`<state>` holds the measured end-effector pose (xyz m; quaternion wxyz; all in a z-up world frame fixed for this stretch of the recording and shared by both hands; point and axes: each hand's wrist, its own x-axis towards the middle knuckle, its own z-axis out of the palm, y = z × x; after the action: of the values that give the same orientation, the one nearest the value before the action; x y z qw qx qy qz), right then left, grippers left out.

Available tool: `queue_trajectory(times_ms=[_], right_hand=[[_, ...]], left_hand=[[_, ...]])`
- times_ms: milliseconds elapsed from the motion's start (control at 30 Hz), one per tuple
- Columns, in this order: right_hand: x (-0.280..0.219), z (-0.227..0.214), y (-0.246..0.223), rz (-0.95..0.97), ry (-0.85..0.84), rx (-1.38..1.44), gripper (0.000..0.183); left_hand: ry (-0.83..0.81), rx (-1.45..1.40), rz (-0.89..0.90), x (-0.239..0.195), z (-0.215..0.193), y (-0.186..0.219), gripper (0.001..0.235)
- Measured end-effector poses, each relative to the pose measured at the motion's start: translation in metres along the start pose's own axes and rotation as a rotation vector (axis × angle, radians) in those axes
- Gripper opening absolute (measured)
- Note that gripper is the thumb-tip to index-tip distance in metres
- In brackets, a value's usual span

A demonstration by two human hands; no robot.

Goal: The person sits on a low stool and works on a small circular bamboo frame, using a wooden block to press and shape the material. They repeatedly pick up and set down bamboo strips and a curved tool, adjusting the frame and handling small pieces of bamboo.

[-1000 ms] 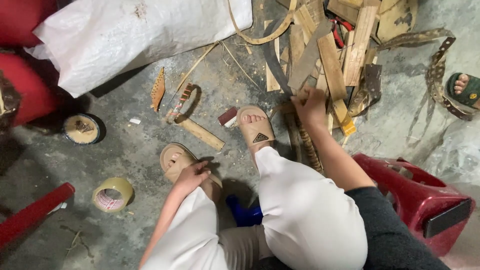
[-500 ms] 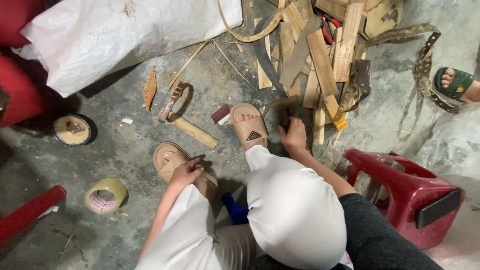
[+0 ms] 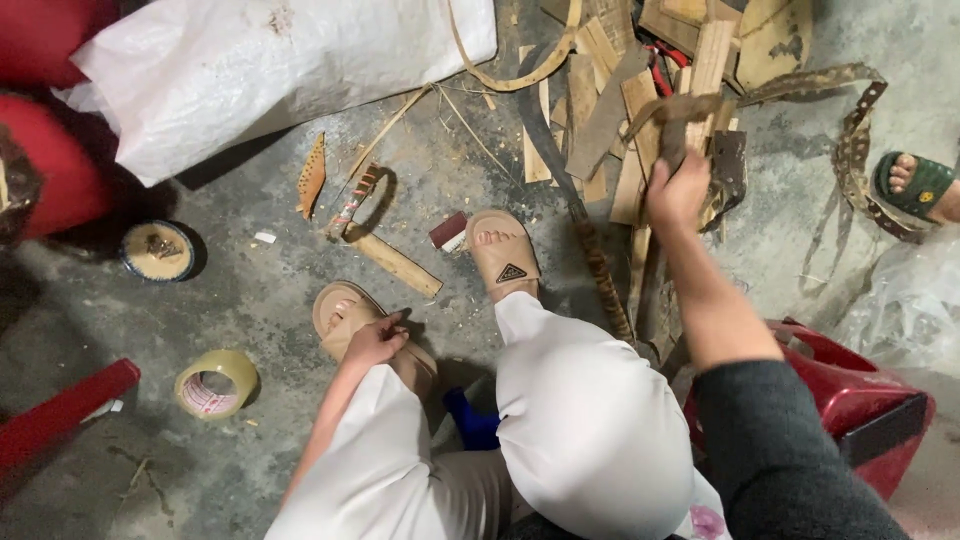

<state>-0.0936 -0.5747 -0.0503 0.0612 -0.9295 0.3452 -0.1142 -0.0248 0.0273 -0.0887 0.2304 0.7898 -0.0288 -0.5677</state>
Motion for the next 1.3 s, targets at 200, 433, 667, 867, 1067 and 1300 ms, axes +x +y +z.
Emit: queue_trajectory(times_ms=[200,433,667,867,1067,1300], right_hand=[[0.03,0.046,0.02,0.196,-0.062,-0.128,0.053],[-0.058,-0.005,-0.11,0.069,-0.25,-0.17,0.082],[-0.081,0.001,-0.111,0.067,-0.522,0.031,0.045],[-0.078,0.013,-0.1,0.09,-0.647,0.022,0.044],[-0.095,-0.003,-0.11,-0.058,-0.634,-0.009,0.037],[-0.096,-0.02,-0.129,-0.038,-0.534,0.348,0.026]], left_hand=[[0.004,-0.011,0.01,-0.005,0.0,0.006,0.065],[0.074,-0.051,-0.005,-0.004,0.011,0.01,0.055],[0.199,-0.089,0.133,-0.023,0.002,0.027,0.049],[0.506,0.477,0.561,-0.046,-0.04,0.088,0.039],[0.742,0.923,0.845,-0.045,-0.053,0.114,0.025],[0.655,1.069,0.893,-0.018,-0.038,0.102,0.016]])
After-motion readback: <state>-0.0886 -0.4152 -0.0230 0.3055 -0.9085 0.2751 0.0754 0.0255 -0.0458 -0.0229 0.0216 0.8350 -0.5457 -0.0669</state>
